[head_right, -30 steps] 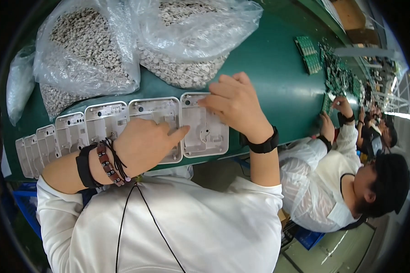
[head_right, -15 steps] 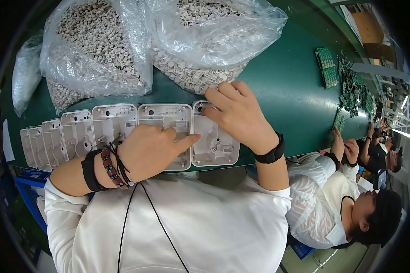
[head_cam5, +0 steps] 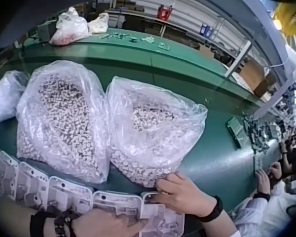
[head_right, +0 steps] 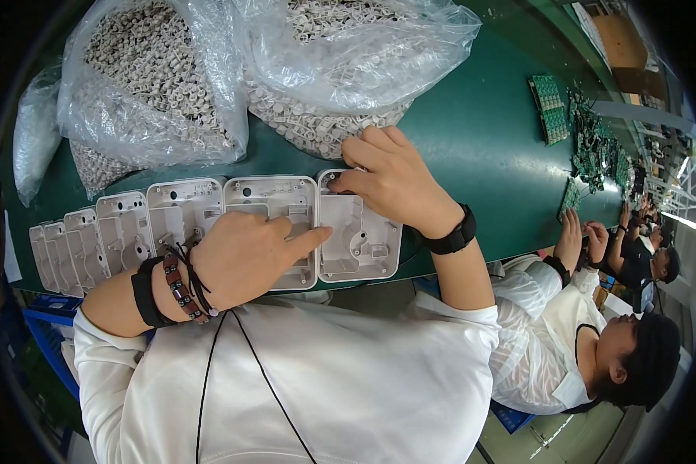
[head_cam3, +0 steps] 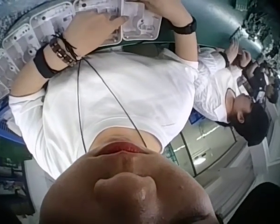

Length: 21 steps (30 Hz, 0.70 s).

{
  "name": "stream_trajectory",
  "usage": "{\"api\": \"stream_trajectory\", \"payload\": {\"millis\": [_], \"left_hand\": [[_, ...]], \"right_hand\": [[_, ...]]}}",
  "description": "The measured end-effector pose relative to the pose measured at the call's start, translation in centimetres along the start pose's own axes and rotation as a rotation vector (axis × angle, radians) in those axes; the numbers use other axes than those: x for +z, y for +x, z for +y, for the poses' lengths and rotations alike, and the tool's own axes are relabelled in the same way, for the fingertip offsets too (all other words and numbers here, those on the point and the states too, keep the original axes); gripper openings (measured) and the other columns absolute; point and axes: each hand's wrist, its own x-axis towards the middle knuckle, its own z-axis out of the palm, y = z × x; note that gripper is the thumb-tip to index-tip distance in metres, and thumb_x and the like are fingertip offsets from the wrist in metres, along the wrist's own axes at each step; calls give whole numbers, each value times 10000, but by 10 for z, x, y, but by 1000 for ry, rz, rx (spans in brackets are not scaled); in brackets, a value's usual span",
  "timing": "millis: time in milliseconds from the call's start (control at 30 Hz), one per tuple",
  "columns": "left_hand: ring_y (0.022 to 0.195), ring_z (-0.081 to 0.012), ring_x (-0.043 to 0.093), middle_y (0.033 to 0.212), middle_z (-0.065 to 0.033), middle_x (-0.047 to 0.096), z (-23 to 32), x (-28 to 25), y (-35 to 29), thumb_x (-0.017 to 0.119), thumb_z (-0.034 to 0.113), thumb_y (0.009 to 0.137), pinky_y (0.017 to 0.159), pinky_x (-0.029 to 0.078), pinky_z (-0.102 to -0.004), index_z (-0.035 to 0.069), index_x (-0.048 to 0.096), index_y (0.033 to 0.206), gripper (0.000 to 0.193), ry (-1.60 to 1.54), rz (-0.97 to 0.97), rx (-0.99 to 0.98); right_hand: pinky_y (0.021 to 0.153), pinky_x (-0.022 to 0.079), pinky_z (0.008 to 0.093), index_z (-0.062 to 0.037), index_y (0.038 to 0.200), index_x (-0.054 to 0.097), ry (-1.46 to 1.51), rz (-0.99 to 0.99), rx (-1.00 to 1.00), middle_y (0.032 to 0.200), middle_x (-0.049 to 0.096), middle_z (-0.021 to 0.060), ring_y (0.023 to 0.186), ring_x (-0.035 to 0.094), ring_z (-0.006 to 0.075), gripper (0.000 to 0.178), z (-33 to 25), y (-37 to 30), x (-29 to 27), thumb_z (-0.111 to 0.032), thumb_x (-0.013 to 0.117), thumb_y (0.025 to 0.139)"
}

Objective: The person takes plastic housings from a blue bin, places them on the table, and inserts small white components into them by hand. After filling several housings, the person stacks them and places them back into the blue bin.

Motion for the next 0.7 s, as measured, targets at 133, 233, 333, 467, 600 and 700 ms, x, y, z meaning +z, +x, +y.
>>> {"api": "stream_trajectory", "payload": {"millis": [133,233,333,467,600,700], "left_hand": [[564,-194,620,638,-51,594,-1,1,-1,519,140,779,484,484,-303,105,570,1111,339,-1,14,14],[566,-196,619,644,-50,594,-1,0,0,517,142,782,487,483,-304,100,567,1106,330,-1,11,22],[570,-202,617,654,-49,596,-2,-4,1,516,144,786,488,480,-307,91,561,1087,309,0,-11,20],[566,-220,607,673,-49,595,-9,-20,0,544,159,795,476,462,-320,87,548,1038,253,-149,206,16],[585,-229,586,750,-52,594,-12,-51,0,626,154,785,487,445,-331,84,554,1076,307,-426,412,-58],[572,-224,568,729,-44,576,-5,-49,0,659,126,750,486,434,-317,80,564,1042,311,-436,538,146]], "right_hand": [[630,304,302,-167,727,680,-48,-77,36,711,391,7,713,421,209,196,-5,0,-2,-65,627,569],[628,300,299,-158,753,692,-19,-109,57,712,393,15,717,420,211,176,-4,2,-10,-78,631,610],[630,296,292,-138,788,703,81,-121,59,714,393,29,719,420,207,134,-1,2,-30,-117,642,671],[638,294,272,-42,1076,626,370,-45,98,716,391,28,715,413,164,377,-22,-1,-52,-279,632,783],[722,355,275,17,1345,325,1062,213,354,778,427,33,738,420,150,626,-68,12,-37,-292,573,859],[726,361,263,49,1395,115,1190,176,373,823,443,29,770,421,123,781,-79,18,-34,-359,539,881]]}}
